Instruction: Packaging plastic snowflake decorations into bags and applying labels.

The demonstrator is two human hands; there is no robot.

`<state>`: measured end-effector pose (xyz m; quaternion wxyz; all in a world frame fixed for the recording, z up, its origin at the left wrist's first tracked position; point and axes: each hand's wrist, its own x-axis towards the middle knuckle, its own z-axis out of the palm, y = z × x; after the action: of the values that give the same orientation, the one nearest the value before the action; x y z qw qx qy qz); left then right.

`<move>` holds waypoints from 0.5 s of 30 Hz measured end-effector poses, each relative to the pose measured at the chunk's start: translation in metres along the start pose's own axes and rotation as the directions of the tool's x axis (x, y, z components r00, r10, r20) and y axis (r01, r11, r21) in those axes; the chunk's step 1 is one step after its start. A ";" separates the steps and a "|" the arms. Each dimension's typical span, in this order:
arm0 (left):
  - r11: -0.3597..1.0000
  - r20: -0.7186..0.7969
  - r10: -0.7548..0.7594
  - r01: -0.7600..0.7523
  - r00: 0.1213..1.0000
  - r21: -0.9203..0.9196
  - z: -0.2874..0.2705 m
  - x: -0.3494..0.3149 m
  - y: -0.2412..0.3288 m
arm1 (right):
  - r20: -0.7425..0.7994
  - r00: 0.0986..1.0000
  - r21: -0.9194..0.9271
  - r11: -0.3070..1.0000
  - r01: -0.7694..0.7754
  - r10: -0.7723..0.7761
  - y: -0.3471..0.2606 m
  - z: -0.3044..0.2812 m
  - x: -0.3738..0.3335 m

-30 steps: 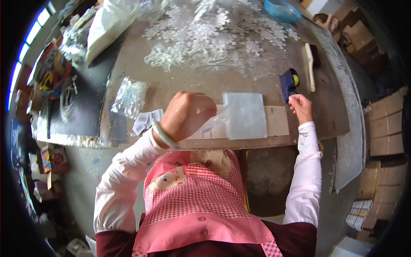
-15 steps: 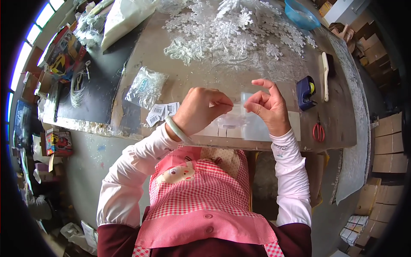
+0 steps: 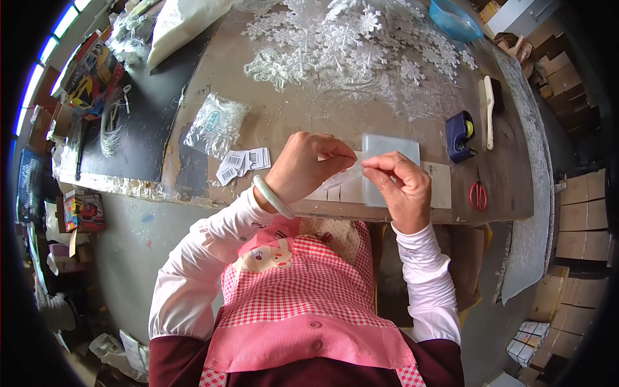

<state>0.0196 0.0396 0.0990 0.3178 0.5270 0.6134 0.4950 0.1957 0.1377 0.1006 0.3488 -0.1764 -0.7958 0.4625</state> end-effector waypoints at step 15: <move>0.994 0.127 0.105 -0.099 0.986 -0.056 -0.005 0.005 0.014 | 0.024 0.995 -0.127 0.987 0.096 -0.094 0.014 -0.012 0.011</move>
<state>0.0190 0.0424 0.1146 0.3439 0.5808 0.5514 0.4904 0.1965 0.1590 0.0965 0.3513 -0.1565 -0.8345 0.3947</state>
